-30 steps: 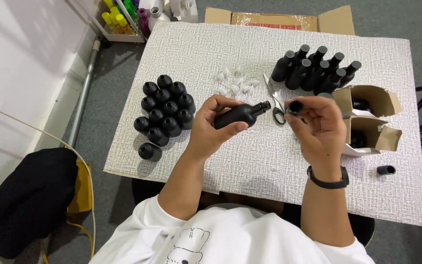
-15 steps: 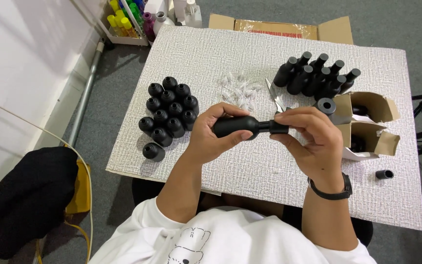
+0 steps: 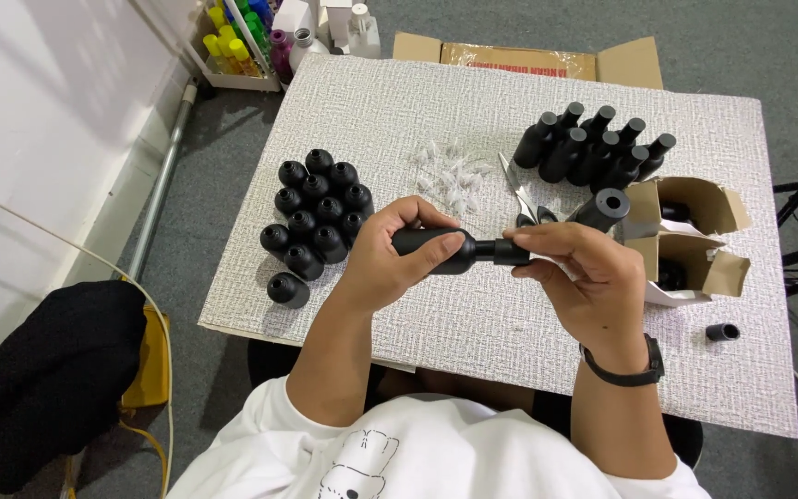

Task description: Assembling perfume bottles by attaching nozzles and placing them into cardboard boxes for packaging.

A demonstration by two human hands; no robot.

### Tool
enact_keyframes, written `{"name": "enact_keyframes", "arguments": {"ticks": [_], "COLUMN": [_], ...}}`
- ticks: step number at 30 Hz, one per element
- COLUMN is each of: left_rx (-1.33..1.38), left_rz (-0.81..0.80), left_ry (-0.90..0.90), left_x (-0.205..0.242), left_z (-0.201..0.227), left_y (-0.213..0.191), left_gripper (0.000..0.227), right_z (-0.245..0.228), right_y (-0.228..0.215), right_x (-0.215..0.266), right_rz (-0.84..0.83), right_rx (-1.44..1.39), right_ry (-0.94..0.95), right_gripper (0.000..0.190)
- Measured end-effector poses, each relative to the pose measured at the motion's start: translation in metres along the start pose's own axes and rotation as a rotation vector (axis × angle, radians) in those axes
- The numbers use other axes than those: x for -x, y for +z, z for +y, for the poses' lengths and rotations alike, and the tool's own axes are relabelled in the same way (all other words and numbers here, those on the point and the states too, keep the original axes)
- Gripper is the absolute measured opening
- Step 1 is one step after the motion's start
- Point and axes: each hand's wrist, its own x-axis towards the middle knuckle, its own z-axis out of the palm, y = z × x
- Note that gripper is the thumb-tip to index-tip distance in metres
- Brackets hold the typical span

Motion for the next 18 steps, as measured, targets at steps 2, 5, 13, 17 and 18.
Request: {"name": "enact_keyframes", "arguments": {"ticks": [2, 5, 13, 17, 18], "left_rx": [-0.018, -0.048, -0.075, -0.076, -0.081], "left_rz": [0.008, 0.018, 0.033, 0.044, 0.041], "left_ry": [-0.021, -0.051, -0.085, -0.081, -0.076], "left_x": [-0.001, -0.002, -0.001, -0.002, -0.003], "left_z": [0.001, 0.001, -0.001, -0.003, -0.003], "left_y": [0.004, 0.006, 0.007, 0.007, 0.007], "left_gripper": [0.024, 0.024, 0.024, 0.024, 0.024], "right_z": [0.003, 0.009, 0.020, 0.026, 0.028], "right_y": [-0.001, -0.002, -0.001, 0.001, 0.001], "right_x": [0.001, 0.002, 0.005, 0.007, 0.007], "right_rz": [0.009, 0.019, 0.027, 0.055, 0.054], "right_rx": [-0.007, -0.028, -0.069, -0.072, -0.087], "right_ry": [-0.001, 0.004, 0.033, 0.081, 0.079], "right_gripper": [0.028, 0.025, 0.022, 0.023, 0.023]}}
